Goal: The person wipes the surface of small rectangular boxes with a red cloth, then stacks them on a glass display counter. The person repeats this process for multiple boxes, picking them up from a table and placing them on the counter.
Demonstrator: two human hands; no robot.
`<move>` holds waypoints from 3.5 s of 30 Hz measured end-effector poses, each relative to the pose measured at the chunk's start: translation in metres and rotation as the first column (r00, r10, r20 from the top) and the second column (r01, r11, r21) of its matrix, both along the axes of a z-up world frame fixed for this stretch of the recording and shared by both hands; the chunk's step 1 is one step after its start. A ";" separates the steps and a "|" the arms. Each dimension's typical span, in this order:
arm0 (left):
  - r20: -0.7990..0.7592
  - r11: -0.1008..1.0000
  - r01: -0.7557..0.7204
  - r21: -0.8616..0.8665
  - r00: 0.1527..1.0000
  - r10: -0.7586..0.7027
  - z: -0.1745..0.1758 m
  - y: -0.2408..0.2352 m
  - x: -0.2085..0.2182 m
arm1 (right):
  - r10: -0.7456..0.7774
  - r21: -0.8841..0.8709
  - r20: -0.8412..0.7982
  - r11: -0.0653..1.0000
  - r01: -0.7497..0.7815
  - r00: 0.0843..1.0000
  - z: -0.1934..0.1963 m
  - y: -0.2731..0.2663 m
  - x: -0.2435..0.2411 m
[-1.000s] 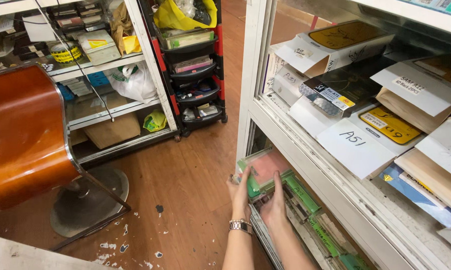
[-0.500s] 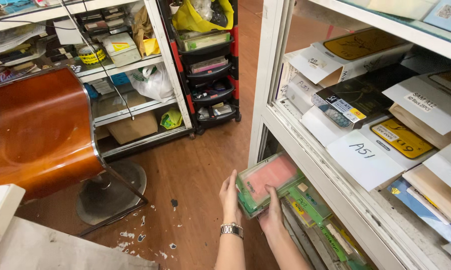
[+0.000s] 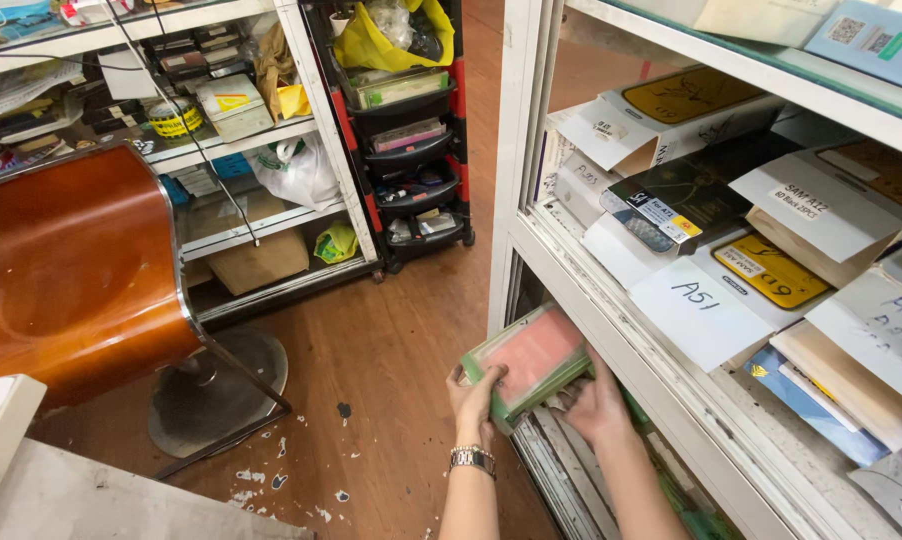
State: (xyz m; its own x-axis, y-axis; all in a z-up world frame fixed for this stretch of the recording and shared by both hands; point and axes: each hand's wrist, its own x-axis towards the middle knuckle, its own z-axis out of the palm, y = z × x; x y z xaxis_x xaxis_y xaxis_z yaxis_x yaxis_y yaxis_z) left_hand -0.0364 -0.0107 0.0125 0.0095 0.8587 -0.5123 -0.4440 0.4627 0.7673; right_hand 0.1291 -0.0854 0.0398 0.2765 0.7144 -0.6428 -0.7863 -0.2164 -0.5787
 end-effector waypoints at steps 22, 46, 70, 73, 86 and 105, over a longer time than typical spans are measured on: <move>0.211 0.999 0.015 0.029 0.977 -0.021 0.079 -0.064 -0.094 | 0.053 0.088 -0.121 0.995 -0.042 0.991 0.013 0.003 -0.113; -0.164 0.890 0.409 -0.203 0.882 -0.442 0.476 -0.271 -0.240 | 0.601 0.060 0.088 0.793 -0.606 0.795 0.422 -0.255 -0.209; -0.190 0.994 0.107 -0.029 0.976 -0.110 0.541 -0.625 -0.379 | 0.773 0.022 0.075 0.630 -0.776 0.629 0.507 -0.523 -0.348; -0.114 0.991 0.092 -0.100 0.988 -0.103 0.541 -0.648 -0.420 | 0.772 -0.011 0.016 0.636 -0.772 0.635 0.520 -0.542 -0.363; -0.168 0.992 0.123 -0.031 0.978 -0.127 0.500 -0.707 -0.549 | 0.676 0.068 0.029 0.734 -0.676 0.737 0.521 -0.622 -0.461; -0.872 0.948 0.286 0.142 0.490 -0.017 0.423 -0.736 -0.519 | 0.395 -0.164 0.226 0.917 -0.365 0.891 0.439 -0.660 -0.449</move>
State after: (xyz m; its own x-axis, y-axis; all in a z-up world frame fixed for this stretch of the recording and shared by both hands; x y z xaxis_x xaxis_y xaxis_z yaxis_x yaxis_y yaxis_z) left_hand -0.5559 -0.7466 0.4358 -0.1716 0.9770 -0.1269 0.5467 0.2016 0.8127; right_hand -0.3198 -0.7453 0.4785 0.1605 0.7229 -0.6721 -0.4640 -0.5457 -0.6978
